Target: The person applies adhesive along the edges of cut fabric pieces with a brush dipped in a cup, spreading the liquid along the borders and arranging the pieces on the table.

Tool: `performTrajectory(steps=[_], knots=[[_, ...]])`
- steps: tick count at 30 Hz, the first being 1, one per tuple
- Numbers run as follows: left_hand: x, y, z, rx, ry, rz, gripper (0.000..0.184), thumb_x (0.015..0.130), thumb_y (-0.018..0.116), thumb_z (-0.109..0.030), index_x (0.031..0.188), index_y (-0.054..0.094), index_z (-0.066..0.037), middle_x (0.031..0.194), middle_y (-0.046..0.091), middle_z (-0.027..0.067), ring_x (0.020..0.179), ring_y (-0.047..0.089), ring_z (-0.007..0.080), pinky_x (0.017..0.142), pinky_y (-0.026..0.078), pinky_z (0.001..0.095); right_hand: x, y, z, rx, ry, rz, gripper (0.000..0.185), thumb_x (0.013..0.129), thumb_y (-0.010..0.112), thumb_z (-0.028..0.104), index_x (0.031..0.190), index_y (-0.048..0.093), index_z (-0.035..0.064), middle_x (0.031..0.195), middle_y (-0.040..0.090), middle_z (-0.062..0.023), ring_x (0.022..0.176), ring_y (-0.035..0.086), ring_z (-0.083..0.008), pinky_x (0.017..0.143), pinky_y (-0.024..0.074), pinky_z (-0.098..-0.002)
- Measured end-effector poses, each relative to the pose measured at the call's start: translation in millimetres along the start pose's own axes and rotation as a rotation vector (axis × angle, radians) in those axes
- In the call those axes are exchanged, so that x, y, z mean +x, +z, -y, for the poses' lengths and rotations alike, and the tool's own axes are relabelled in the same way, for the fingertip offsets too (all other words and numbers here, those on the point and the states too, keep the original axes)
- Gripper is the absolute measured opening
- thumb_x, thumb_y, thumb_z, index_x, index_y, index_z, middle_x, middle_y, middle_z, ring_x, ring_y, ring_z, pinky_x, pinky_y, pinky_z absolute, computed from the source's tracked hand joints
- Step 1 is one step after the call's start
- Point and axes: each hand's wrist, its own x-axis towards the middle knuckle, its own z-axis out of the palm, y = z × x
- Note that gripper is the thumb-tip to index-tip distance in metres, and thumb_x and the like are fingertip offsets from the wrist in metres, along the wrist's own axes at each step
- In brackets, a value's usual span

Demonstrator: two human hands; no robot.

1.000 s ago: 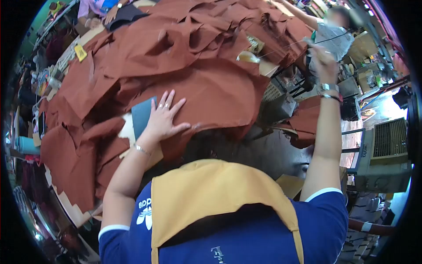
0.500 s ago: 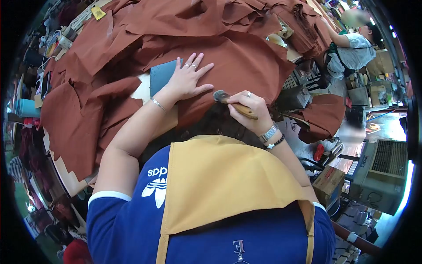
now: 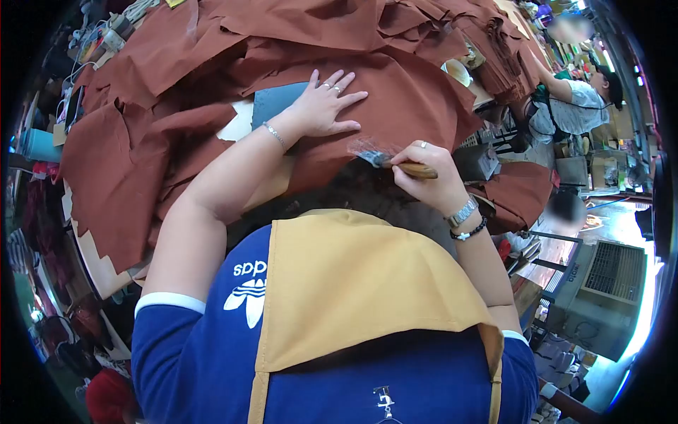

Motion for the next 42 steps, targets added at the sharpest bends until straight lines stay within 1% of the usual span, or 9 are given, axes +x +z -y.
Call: performTrajectory(steps=[8, 13, 17, 21, 24, 27, 32, 37, 42], knots=[[12.4, 2.9, 8.1, 0.026, 0.062, -0.068, 0.086, 0.085, 0.055, -0.073, 0.151, 0.043, -0.019, 0.156, 0.035, 0.0212, 0.145, 0.032, 0.0396, 0.114, 0.022, 0.0668, 10.8, 19.4, 2.3, 0.058, -0.117, 0.040, 0.012, 0.077, 0.072, 0.005, 0.088, 0.067, 0.0049, 0.085, 0.066, -0.0136, 0.079, 0.067, -0.0346, 0.071, 0.0551, -0.0390], [-3.5, -4.8, -16.2, 0.006, -0.506, -0.298, 0.099, 0.072, 0.071, -0.070, 0.139, 0.049, -0.001, 0.143, 0.046, 0.0222, 0.135, 0.039, 0.0380, 0.112, 0.027, 0.0557, -4.3, -9.3, -4.0, 0.097, -0.126, -0.048, 0.014, 0.076, 0.073, 0.001, 0.089, 0.068, 0.0035, 0.084, 0.068, -0.0125, 0.077, 0.068, -0.0293, 0.072, 0.0551, -0.0347], [2.4, -16.9, -29.0, -0.122, -0.565, -0.214, 0.030, 0.085, 0.073, -0.040, 0.094, 0.065, -0.012, 0.108, 0.058, 0.0108, 0.110, 0.054, 0.0324, 0.091, 0.043, 0.0480, -18.8, -33.0, -4.7, 0.220, 0.140, -0.326, 0.010, 0.081, 0.074, 0.002, 0.090, 0.070, 0.0014, 0.085, 0.071, -0.0069, 0.078, 0.068, -0.0156, 0.070, 0.0537, -0.0277], [27.0, -32.2, -37.7, -0.815, -0.658, -0.158, 0.025, 0.101, 0.058, -0.032, 0.097, 0.053, -0.007, 0.095, 0.058, 0.0104, 0.092, 0.058, 0.0256, 0.083, 0.046, 0.0342, -53.3, -61.7, -23.5, 0.262, 0.187, -0.527, 0.009, 0.086, 0.070, -0.001, 0.095, 0.070, 0.0013, 0.092, 0.069, -0.0028, 0.084, 0.064, -0.0105, 0.071, 0.0509, -0.0242], [71.4, -63.2, -45.4, -1.206, -0.443, -0.375, 0.028, 0.108, 0.048, -0.033, 0.100, 0.050, -0.006, 0.091, 0.047, -0.0003, 0.089, 0.041, 0.0076, 0.083, 0.043, 0.0290, -85.7, -81.3, -39.1, 0.319, 0.281, -0.696, 0.009, 0.088, 0.068, 0.000, 0.096, 0.070, 0.0006, 0.093, 0.067, -0.0019, 0.084, 0.063, -0.0098, 0.073, 0.0506, -0.0240], [130.4, -136.0, -39.8, -1.284, -0.362, -0.633, 0.031, 0.106, 0.046, -0.033, 0.106, 0.050, -0.002, 0.102, 0.054, 0.0088, 0.098, 0.049, 0.0168, 0.093, 0.044, 0.0361, -106.5, -93.2, -46.7, 0.422, 0.320, -0.862, 0.011, 0.090, 0.067, 0.002, 0.100, 0.068, -0.0017, 0.095, 0.067, -0.0039, 0.085, 0.065, -0.0115, 0.077, 0.0528, -0.0243], [136.0, -302.6, 39.5, -1.101, -0.551, -0.979, 0.034, 0.106, 0.043, -0.037, 0.112, 0.050, -0.005, 0.104, 0.054, 0.0076, 0.086, 0.054, 0.0223, 0.080, 0.049, 0.0402, -121.9, -109.7, -53.1, 0.316, 0.261, -0.909, 0.012, 0.093, 0.065, 0.005, 0.103, 0.066, -0.0032, 0.098, 0.067, -0.0060, 0.086, 0.065, -0.0130, 0.079, 0.0551, -0.0250], [100.2, -338.7, 106.6, -1.340, -0.125, -1.853, 0.034, 0.107, 0.044, -0.035, 0.119, 0.045, -0.003, 0.101, 0.052, 0.0066, 0.093, 0.052, 0.0203, 0.085, 0.047, 0.0336, -129.7, -110.1, -60.9, 0.308, 0.229, -0.944, 0.011, 0.093, 0.065, 0.003, 0.102, 0.066, -0.0033, 0.100, 0.067, -0.0065, 0.085, 0.064, -0.0122, 0.078, 0.0535, -0.0246], [52.5, -191.7, 144.3, -0.844, -0.776, -1.823, 0.033, 0.106, 0.050, -0.031, 0.115, 0.044, 0.001, 0.106, 0.053, 0.0128, 0.094, 0.052, 0.0205, 0.089, 0.046, 0.0339, -122.5, -108.7, -70.8, 0.276, 0.250, -0.853, 0.011, 0.092, 0.064, 0.001, 0.102, 0.066, -0.0036, 0.100, 0.067, -0.0059, 0.088, 0.063, -0.0130, 0.081, 0.0525, -0.0264]])
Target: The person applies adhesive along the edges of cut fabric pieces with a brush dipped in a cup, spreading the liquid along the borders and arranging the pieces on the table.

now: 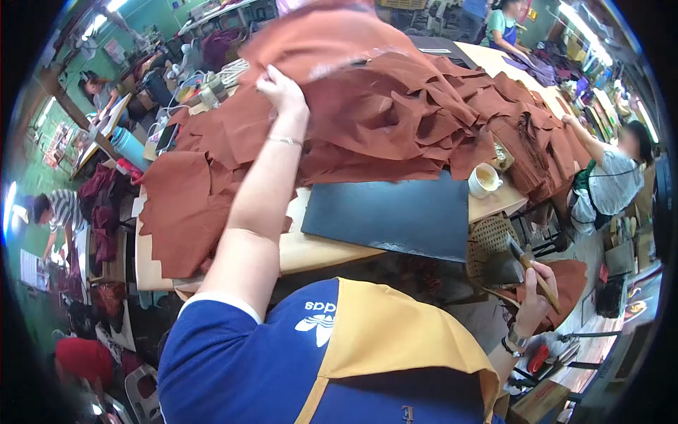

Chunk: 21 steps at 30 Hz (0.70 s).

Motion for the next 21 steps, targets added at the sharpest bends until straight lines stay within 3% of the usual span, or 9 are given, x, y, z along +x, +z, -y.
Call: performTrajectory(steps=[5, 7, 9, 11, 12, 13, 16, 19, 21], knots=[[-68.8, -90.5, 82.6, 0.339, -0.166, 0.019, 0.029, 0.105, 0.052, -0.029, 0.111, 0.046, -0.001, 0.102, 0.055, 0.0114, 0.093, 0.053, 0.0219, 0.090, 0.046, 0.0363, 16.5, 18.3, -7.3, -0.005, 0.030, 0.101, 0.012, 0.093, 0.064, 0.003, 0.104, 0.066, -0.0029, 0.102, 0.067, -0.0062, 0.092, 0.063, -0.0144, 0.084, 0.0528, -0.0273], [-98.0, -124.6, 73.7, 0.246, -0.123, 0.263, 0.023, 0.103, 0.056, -0.021, 0.110, 0.047, -0.001, 0.102, 0.056, 0.0103, 0.092, 0.055, 0.0169, 0.085, 0.048, 0.0327, 23.7, 20.6, -15.4, -0.030, -0.018, 0.187, 0.014, 0.095, 0.064, 0.005, 0.107, 0.066, -0.0025, 0.106, 0.066, -0.0071, 0.097, 0.064, -0.0158, 0.087, 0.0541, -0.0275], [-115.1, -156.8, 40.2, 0.105, -0.338, 0.557, 0.016, 0.099, 0.061, -0.012, 0.108, 0.052, -0.002, 0.110, 0.058, 0.0096, 0.090, 0.057, 0.0111, 0.079, 0.050, 0.0280, 27.0, 28.8, -20.6, 0.025, 0.025, 0.194, 0.016, 0.097, 0.063, 0.007, 0.109, 0.065, -0.0034, 0.110, 0.066, -0.0093, 0.100, 0.064, -0.0171, 0.089, 0.0555, -0.0286], [-113.5, -187.6, 18.6, 0.206, -0.140, 0.667, 0.012, 0.097, 0.064, -0.009, 0.104, 0.057, -0.002, 0.114, 0.061, 0.0091, 0.092, 0.061, 0.0088, 0.076, 0.051, 0.0261, 29.2, 36.5, -19.1, 0.090, 0.112, 0.155, 0.018, 0.098, 0.062, 0.008, 0.111, 0.064, -0.0037, 0.112, 0.066, -0.0103, 0.101, 0.064, -0.0177, 0.090, 0.0561, -0.0294], [-101.7, -199.8, 1.4, 0.287, 0.006, 0.657, 0.012, 0.092, 0.069, -0.008, 0.099, 0.061, -0.002, 0.114, 0.065, 0.0117, 0.096, 0.065, 0.0155, 0.081, 0.052, 0.0308, 29.6, 40.7, -17.3, 0.107, 0.176, 0.118, 0.022, 0.099, 0.063, 0.010, 0.116, 0.064, -0.0035, 0.115, 0.065, -0.0113, 0.103, 0.064, -0.0180, 0.092, 0.0565, -0.0310], [-75.4, -213.1, -6.4, 0.562, 0.506, 0.609, 0.014, 0.086, 0.072, -0.010, 0.095, 0.063, -0.004, 0.110, 0.067, 0.0156, 0.100, 0.066, 0.0261, 0.086, 0.052, 0.0383, 29.4, 46.3, -15.6, 0.116, 0.167, 0.110, 0.022, 0.099, 0.063, 0.011, 0.116, 0.064, -0.0040, 0.114, 0.064, -0.0101, 0.100, 0.064, -0.0165, 0.088, 0.0560, -0.0296], [-1.3, -260.2, -25.3, 1.065, 0.721, 0.324, 0.020, 0.087, 0.069, -0.021, 0.101, 0.065, -0.008, 0.118, 0.065, 0.0162, 0.117, 0.059, 0.0335, 0.101, 0.044, 0.0456, 33.5, 53.5, -14.4, 0.062, 0.092, 0.140, 0.024, 0.100, 0.064, 0.014, 0.115, 0.065, -0.0048, 0.109, 0.063, -0.0071, 0.092, 0.062, -0.0130, 0.079, 0.0545, -0.0263], [68.5, -317.7, -7.4, 1.369, 0.472, 0.026, 0.041, 0.095, 0.062, -0.039, 0.125, 0.059, -0.011, 0.138, 0.055, 0.0156, 0.129, 0.051, 0.0342, 0.106, 0.041, 0.0475, 41.9, 54.5, -18.8, -0.068, -0.056, 0.249, 0.024, 0.099, 0.065, 0.015, 0.114, 0.065, -0.0043, 0.105, 0.062, -0.0060, 0.089, 0.060, -0.0123, 0.076, 0.0528, -0.0259], [82.3, -330.9, -12.6, 1.534, 0.223, -0.023, 0.056, 0.088, 0.068, -0.047, 0.130, 0.055, -0.013, 0.142, 0.052, 0.0136, 0.130, 0.051, 0.0359, 0.104, 0.043, 0.0535, 44.2, 61.6, -15.3, -0.091, -0.105, 0.262, 0.023, 0.099, 0.066, 0.015, 0.112, 0.066, -0.0042, 0.101, 0.062, -0.0058, 0.089, 0.059, -0.0131, 0.077, 0.0511, -0.0267]])
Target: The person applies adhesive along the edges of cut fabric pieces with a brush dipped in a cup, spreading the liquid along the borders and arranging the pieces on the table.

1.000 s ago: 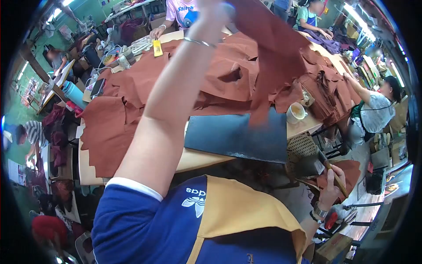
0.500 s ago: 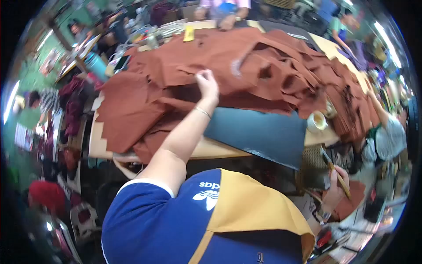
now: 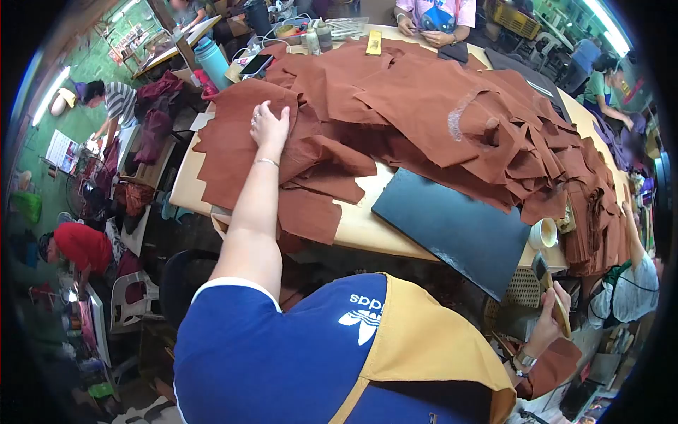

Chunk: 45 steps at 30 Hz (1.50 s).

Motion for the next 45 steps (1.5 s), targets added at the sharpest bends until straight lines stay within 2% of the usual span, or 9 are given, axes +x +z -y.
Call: performTrajectory(steps=[16, 22, 24, 30, 31, 36, 40, 41, 45], knots=[[36.7, 12.4, -2.5, 0.426, 0.149, 0.203, 0.035, 0.092, 0.057, -0.040, 0.113, 0.065, -0.014, 0.125, 0.059, 0.0140, 0.117, 0.060, 0.0364, 0.092, 0.051, 0.0571, -10.3, 6.0, 15.6, -0.179, -0.130, -0.053, 0.011, 0.089, 0.072, 0.001, 0.099, 0.070, -0.0027, 0.098, 0.070, -0.0093, 0.093, 0.065, -0.0213, 0.085, 0.0506, -0.0323], [79.1, 13.5, -33.1, -0.292, 0.439, -0.089, 0.034, 0.098, 0.046, -0.028, 0.093, 0.057, 0.004, 0.103, 0.062, 0.0220, 0.092, 0.060, 0.0376, 0.088, 0.046, 0.0482, -15.6, -2.0, 26.5, -0.212, -0.093, -0.193, 0.015, 0.092, 0.073, 0.008, 0.104, 0.072, -0.0009, 0.085, 0.067, -0.0043, 0.075, 0.060, -0.0124, 0.071, 0.0507, -0.0273], [66.4, -12.4, -74.9, -0.718, 0.439, -0.016, 0.028, 0.100, 0.045, -0.024, 0.094, 0.055, 0.002, 0.096, 0.058, 0.0137, 0.088, 0.055, 0.0259, 0.087, 0.045, 0.0408, -19.5, -5.0, 38.7, -0.058, 0.260, -0.305, 0.018, 0.099, 0.067, 0.015, 0.109, 0.071, 0.0015, 0.077, 0.065, -0.0030, 0.066, 0.057, -0.0098, 0.064, 0.0493, -0.0247], [-147.7, -117.9, -203.3, -1.260, 0.520, 0.589, 0.016, 0.091, 0.050, -0.016, 0.098, 0.057, -0.003, 0.117, 0.058, 0.0127, 0.110, 0.053, 0.0251, 0.100, 0.041, 0.0374, -11.5, -11.7, 13.7, 0.156, 0.075, -0.344, 0.021, 0.105, 0.055, 0.021, 0.114, 0.058, 0.0023, 0.093, 0.073, -0.0116, 0.081, 0.070, -0.0154, 0.074, 0.0576, -0.0281], [-167.4, -106.0, -202.3, -1.070, 0.976, 0.630, 0.021, 0.088, 0.052, -0.018, 0.101, 0.059, -0.004, 0.124, 0.058, 0.0161, 0.121, 0.051, 0.0332, 0.108, 0.037, 0.0432, -9.9, -5.6, 11.2, 0.135, 0.048, -0.338, 0.020, 0.105, 0.055, 0.022, 0.112, 0.059, 0.0027, 0.095, 0.073, -0.0119, 0.083, 0.070, -0.0155, 0.076, 0.0576, -0.0286], [-252.1, -30.2, -160.3, -0.248, 1.292, 1.038, 0.062, 0.097, 0.054, -0.048, 0.146, 0.043, -0.012, 0.164, 0.021, 0.0200, 0.153, 0.013, 0.0404, 0.118, 0.016, 0.0657, -11.9, 12.3, -13.2, -0.022, 0.007, -0.269, 0.018, 0.098, 0.067, 0.020, 0.106, 0.058, 0.0058, 0.103, 0.074, -0.0076, 0.094, 0.069, -0.0129, 0.083, 0.0551, -0.0287], [-223.9, -59.3, -207.5, -0.287, 1.185, 1.140, 0.041, 0.097, 0.058, -0.037, 0.125, 0.063, -0.008, 0.129, 0.063, 0.0193, 0.120, 0.059, 0.0374, 0.105, 0.040, 0.0543, -12.6, 35.8, -24.5, -0.037, 0.029, -0.187, 0.027, 0.089, 0.077, 0.014, 0.107, 0.056, 0.0072, 0.101, 0.074, -0.0102, 0.093, 0.072, -0.0173, 0.079, 0.0570, -0.0308], [-220.0, -30.5, -208.3, -0.551, 1.257, 0.823, 0.030, 0.095, 0.062, -0.030, 0.113, 0.068, -0.006, 0.106, 0.071, 0.0160, 0.097, 0.067, 0.0371, 0.095, 0.045, 0.0510, -10.2, 45.9, -30.5, -0.072, 0.005, -0.160, 0.030, 0.088, 0.078, 0.015, 0.106, 0.056, 0.0075, 0.100, 0.073, -0.0108, 0.091, 0.073, -0.0200, 0.077, 0.0574, -0.0327], [-190.0, 5.0, -232.2, -0.459, 1.314, 0.612, 0.053, 0.090, 0.068, -0.042, 0.133, 0.058, -0.012, 0.143, 0.052, 0.0166, 0.135, 0.045, 0.0357, 0.109, 0.034, 0.0604, 7.3, 98.4, -42.5, -0.230, -0.205, -0.058, 0.043, 0.081, 0.083, 0.017, 0.110, 0.052, 0.0105, 0.097, 0.069, -0.0130, 0.086, 0.070, -0.0324, 0.071, 0.0562, -0.0408]])
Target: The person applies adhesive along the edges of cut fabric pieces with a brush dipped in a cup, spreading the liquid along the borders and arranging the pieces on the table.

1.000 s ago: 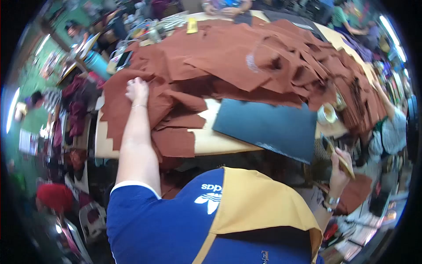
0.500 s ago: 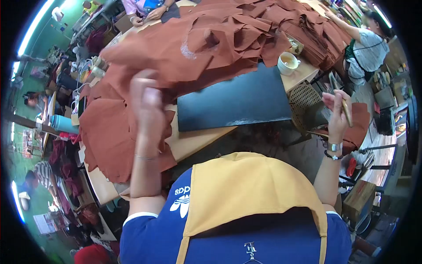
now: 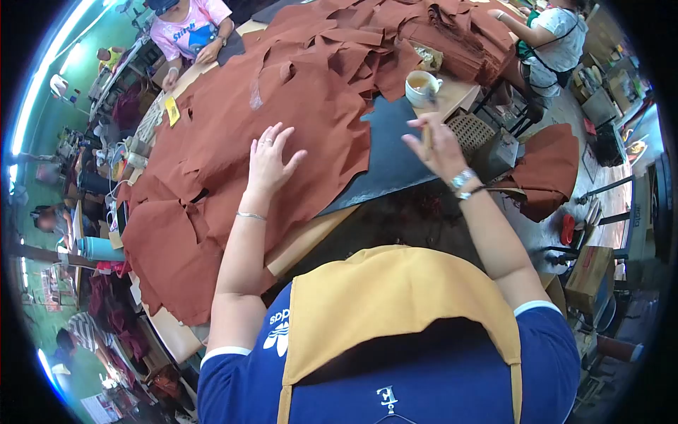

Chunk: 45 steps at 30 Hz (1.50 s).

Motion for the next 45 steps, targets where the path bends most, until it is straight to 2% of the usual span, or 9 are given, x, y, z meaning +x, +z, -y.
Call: performTrajectory(steps=[3, 17, 21, 26, 28, 32, 36, 40, 45], knots=[[-13.3, 12.7, 13.7, 0.011, 0.012, 0.246, 0.076, 0.088, 0.066, -0.054, 0.150, 0.043, -0.017, 0.162, 0.027, 0.0170, 0.151, 0.019, 0.0396, 0.117, 0.018, 0.0649, 16.2, 45.2, -3.8, -0.050, -0.101, 0.081, 0.049, 0.081, 0.082, 0.021, 0.114, 0.047, 0.0128, 0.092, 0.067, -0.0137, 0.088, 0.066, -0.0344, 0.074, 0.0512, -0.0455], [-64.4, 26.5, -23.3, 0.063, -0.079, 0.313, 0.085, 0.088, 0.059, -0.065, 0.154, 0.037, -0.015, 0.163, 0.023, 0.0199, 0.151, 0.018, 0.0404, 0.116, 0.018, 0.0666, 18.4, 95.3, 20.7, -0.243, 0.158, 0.258, 0.040, 0.082, 0.075, 0.023, 0.108, 0.045, 0.0167, 0.086, 0.067, -0.0113, 0.100, 0.061, -0.0354, 0.078, 0.0425, -0.0492], [-62.5, 26.7, -21.6, 0.001, -0.108, 0.305, 0.087, 0.087, 0.060, -0.066, 0.154, 0.037, -0.015, 0.164, 0.022, 0.0195, 0.152, 0.016, 0.0404, 0.117, 0.016, 0.0656, 14.2, 105.3, 11.9, -0.190, 0.116, 0.288, 0.033, 0.083, 0.074, 0.023, 0.104, 0.050, 0.0162, 0.082, 0.064, -0.0052, 0.088, 0.063, -0.0297, 0.077, 0.0425, -0.0448], [-35.9, 26.0, -25.5, 0.007, -0.008, 0.336, 0.088, 0.085, 0.062, -0.066, 0.154, 0.038, -0.016, 0.164, 0.020, 0.0198, 0.152, 0.014, 0.0407, 0.118, 0.015, 0.0650, 18.2, 28.0, 29.9, -0.280, -0.169, -0.051, 0.022, 0.082, 0.075, 0.019, 0.091, 0.056, 0.0133, 0.075, 0.063, -0.0052, 0.073, 0.063, -0.0254, 0.073, 0.0462, -0.0400], [-24.3, 39.3, -41.1, -0.029, 0.039, 0.353, 0.089, 0.085, 0.061, -0.068, 0.154, 0.038, -0.017, 0.164, 0.020, 0.0201, 0.152, 0.013, 0.0410, 0.118, 0.014, 0.0647, 17.5, -29.8, 38.0, -0.185, -0.116, -0.026, 0.019, 0.081, 0.070, 0.016, 0.093, 0.055, 0.0185, 0.072, 0.064, 0.0062, 0.071, 0.065, -0.0191, 0.082, 0.0396, -0.0420], [-8.2, 71.2, -100.9, -0.027, 0.104, 0.386, 0.090, 0.087, 0.056, -0.069, 0.157, 0.033, -0.017, 0.165, 0.019, 0.0184, 0.153, 0.015, 0.0382, 0.118, 0.014, 0.0647, 25.9, -120.6, 56.3, -0.718, -0.316, -0.177, 0.018, 0.082, 0.071, 0.018, 0.094, 0.058, 0.0173, 0.078, 0.063, 0.0026, 0.077, 0.061, -0.0228, 0.082, 0.0396, -0.0425], [-9.6, 72.3, -100.8, -0.001, -0.038, 0.316, 0.091, 0.086, 0.057, -0.070, 0.156, 0.033, -0.016, 0.165, 0.021, 0.0175, 0.153, 0.016, 0.0370, 0.118, 0.014, 0.0650, 33.9, -144.2, 37.8, -0.680, -0.216, -0.296, 0.016, 0.095, 0.068, 0.026, 0.100, 0.062, 0.0117, 0.089, 0.067, -0.0015, 0.075, 0.062, -0.0237, 0.074, 0.0459, -0.0351], [-34.2, 47.1, -64.3, 0.048, -0.148, 0.318, 0.091, 0.087, 0.057, -0.069, 0.155, 0.035, -0.014, 0.165, 0.020, 0.0188, 0.152, 0.016, 0.0381, 0.117, 0.015, 0.0657, 37.2, -132.1, -14.2, 0.017, 0.198, -0.250, 0.035, 0.098, 0.067, 0.028, 0.123, 0.066, 0.0030, 0.112, 0.073, -0.0083, 0.086, 0.069, -0.0161, 0.077, 0.0542, -0.0315], [-46.6, 38.3, -55.8, 0.244, -0.291, 0.335, 0.091, 0.088, 0.056, -0.068, 0.156, 0.032, -0.012, 0.164, 0.019, 0.0213, 0.152, 0.015, 0.0414, 0.116, 0.014, 0.0686, 57.6, -106.8, -51.1, -0.007, 0.263, -0.024, 0.022, 0.095, 0.071, 0.021, 0.103, 0.076, 0.0019, 0.105, 0.076, -0.0113, 0.091, 0.072, -0.0138, 0.083, 0.0548, -0.0281]])
